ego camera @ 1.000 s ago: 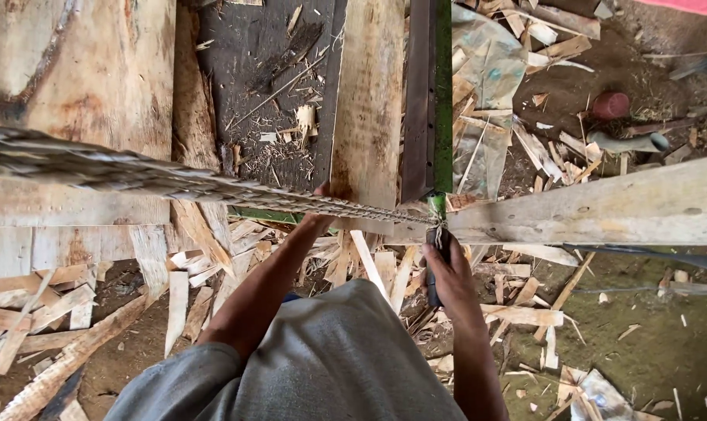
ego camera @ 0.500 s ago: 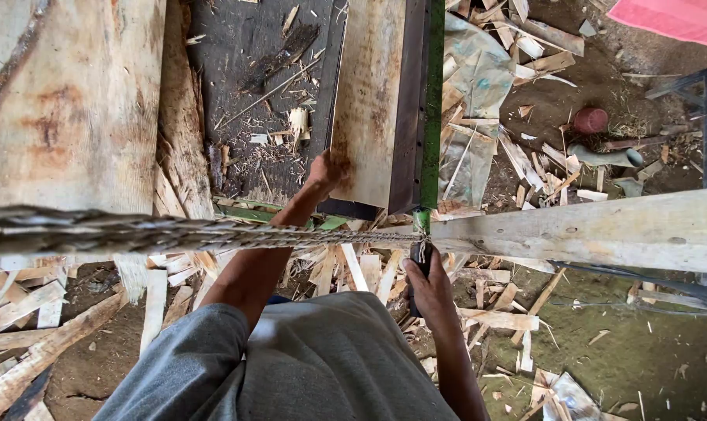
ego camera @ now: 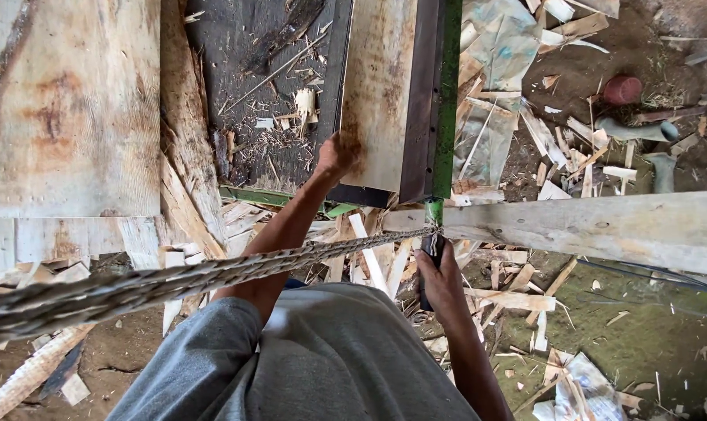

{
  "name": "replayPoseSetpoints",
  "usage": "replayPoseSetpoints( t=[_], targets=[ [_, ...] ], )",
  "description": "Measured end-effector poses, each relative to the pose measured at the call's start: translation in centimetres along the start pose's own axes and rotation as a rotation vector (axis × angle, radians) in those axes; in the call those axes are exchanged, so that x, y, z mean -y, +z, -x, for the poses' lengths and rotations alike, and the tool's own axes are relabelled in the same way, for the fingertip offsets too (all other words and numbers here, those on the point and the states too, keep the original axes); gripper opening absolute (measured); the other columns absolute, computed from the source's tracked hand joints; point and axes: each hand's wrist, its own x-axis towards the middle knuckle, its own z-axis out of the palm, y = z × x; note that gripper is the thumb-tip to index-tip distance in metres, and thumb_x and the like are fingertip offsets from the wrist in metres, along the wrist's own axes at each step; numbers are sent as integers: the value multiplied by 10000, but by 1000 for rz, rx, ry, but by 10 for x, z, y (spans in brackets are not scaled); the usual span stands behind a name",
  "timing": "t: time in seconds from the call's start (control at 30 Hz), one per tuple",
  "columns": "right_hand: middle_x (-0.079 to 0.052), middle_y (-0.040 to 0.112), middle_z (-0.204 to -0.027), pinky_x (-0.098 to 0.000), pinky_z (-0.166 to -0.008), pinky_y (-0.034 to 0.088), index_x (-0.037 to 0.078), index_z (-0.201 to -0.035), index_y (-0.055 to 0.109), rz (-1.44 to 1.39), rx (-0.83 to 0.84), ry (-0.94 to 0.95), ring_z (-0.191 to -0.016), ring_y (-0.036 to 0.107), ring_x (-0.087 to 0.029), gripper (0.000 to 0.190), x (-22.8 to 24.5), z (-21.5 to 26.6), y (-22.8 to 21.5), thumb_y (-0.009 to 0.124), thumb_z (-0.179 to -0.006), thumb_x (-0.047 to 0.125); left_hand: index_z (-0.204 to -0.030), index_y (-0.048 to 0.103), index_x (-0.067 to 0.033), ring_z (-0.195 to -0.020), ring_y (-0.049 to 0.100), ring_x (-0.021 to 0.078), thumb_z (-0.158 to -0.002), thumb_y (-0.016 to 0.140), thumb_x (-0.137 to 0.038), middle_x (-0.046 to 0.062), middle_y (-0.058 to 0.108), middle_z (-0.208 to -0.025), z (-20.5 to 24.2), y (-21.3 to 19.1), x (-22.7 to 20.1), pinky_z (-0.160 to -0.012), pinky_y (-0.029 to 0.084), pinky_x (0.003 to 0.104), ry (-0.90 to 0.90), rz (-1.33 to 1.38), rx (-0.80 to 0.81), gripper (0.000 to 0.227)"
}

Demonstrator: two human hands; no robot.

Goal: Trimming thin sheets of wood veneer using a manual lever cutter in a workshop.

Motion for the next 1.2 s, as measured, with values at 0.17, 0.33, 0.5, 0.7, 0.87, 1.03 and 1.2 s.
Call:
replayPoseSetpoints(
  t=[0.17,0.33,0.5,0.7,0.87,1.03,1.2],
  targets=[
    [-76,574,-656,-345,-406,460,65,-1271,486,-59,25,-8,-477,563,-179,386,9,4,3,610,-970,273,-1248,611,-46,-899,722,247,-911,740,-262,167,739,-1078,25,-18,-24,-775,624,370,-45,-58,-52,420],
    [-32,600,-668,-325,-373,476,63,-1215,492,-20,-28,-164,-457,562,-142,347,-97,-72,48,600,-970,284,-1138,682,-38,-920,713,309,-898,754,-293,197,757,-1021,34,-13,-42,-809,590,432,58,-155,-140,357],
    [-78,546,-606,-397,-411,456,48,-1091,489,-96,16,-10,-459,560,-238,328,-129,-105,83,644,-937,292,-1282,617,-52,-861,747,217,-889,717,-243,125,771,-1033,-6,7,22,-733,636,372,43,26,-200,448],
    [-145,679,-701,-464,-546,512,14,-1062,589,20,-64,-187,-594,659,-283,353,-112,-83,50,688,-913,318,-1456,558,-82,-866,735,235,-962,688,-168,164,779,-1128,50,-60,-41,-700,629,359,-183,39,-2,518],
    [-199,735,-846,-477,-610,561,1,-1140,564,193,-112,-218,-694,711,-352,413,-121,-87,49,668,-935,344,-1538,442,-149,-1026,710,258,-837,756,-65,160,690,-1299,102,-111,9,-826,650,403,-200,34,74,773],
    [-239,748,-896,-497,-649,583,-13,-1158,561,186,-112,-177,-752,746,-401,452,-113,-82,48,668,-928,361,-1494,449,-99,-1115,687,332,-750,886,-164,197,682,-1297,161,-145,19,-966,583,495,6,-318,-8,866],
    [-182,702,-828,-457,-563,595,-5,-1207,538,216,-109,-73,-643,728,-320,452,-81,-63,38,648,-944,346,-1576,155,-108,-1469,217,506,-921,574,-702,258,148,-1688,214,-106,-65,-1138,170,753,64,-1047,-120,979]
  ],
)
